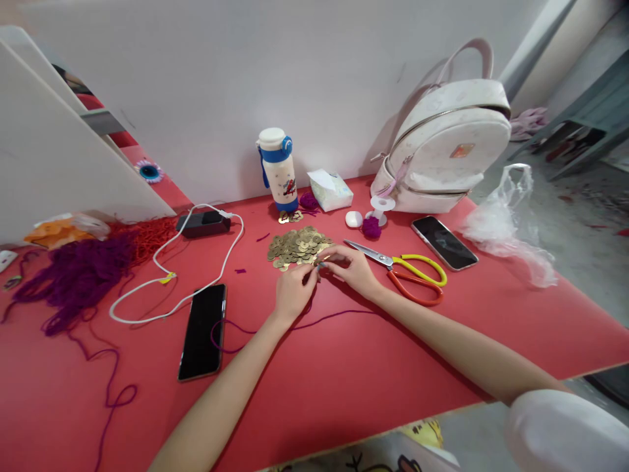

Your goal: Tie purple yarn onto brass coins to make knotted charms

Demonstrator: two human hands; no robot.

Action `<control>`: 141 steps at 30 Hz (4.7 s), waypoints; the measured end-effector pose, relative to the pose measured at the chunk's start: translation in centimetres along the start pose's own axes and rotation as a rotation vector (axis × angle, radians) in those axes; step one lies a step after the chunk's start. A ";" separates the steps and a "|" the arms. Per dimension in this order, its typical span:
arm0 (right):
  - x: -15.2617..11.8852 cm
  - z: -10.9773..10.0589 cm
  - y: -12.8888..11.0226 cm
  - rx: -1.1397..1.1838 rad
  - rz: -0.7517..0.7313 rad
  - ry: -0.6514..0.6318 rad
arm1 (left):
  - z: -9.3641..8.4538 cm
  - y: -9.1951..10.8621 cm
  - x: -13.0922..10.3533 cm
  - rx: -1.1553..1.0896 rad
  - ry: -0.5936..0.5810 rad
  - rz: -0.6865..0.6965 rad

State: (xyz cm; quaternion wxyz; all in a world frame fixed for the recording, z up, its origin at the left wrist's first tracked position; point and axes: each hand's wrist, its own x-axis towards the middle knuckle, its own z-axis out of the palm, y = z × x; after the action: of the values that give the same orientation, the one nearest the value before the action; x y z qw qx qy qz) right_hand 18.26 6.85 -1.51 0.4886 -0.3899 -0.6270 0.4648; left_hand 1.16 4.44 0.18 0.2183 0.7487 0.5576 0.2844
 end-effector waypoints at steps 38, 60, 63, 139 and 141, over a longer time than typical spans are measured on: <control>-2.1 -2.4 -2.5 -0.210 0.048 -0.120 | -1.9 0.7 -0.4 -0.442 -0.003 0.084; -10.0 -6.3 -6.2 -0.877 0.187 -0.123 | -3.2 1.2 -4.8 -0.282 -0.020 -0.001; -9.6 -7.7 -5.7 -0.494 0.200 -0.062 | -4.7 0.4 -5.1 -0.336 0.086 -0.070; -6.9 1.7 -12.1 0.282 0.159 -0.482 | -10.2 5.9 -9.0 -1.162 0.059 -0.497; -7.0 2.3 -11.7 0.395 0.235 -0.522 | -9.7 5.8 -8.9 -1.133 0.088 -0.468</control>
State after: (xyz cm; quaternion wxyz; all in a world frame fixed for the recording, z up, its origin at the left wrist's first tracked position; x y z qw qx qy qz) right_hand 17.20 -3.32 7.81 0.3210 -0.2251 -0.5797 0.7143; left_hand -3.17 -5.62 9.51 0.6159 0.3613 0.4777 0.5117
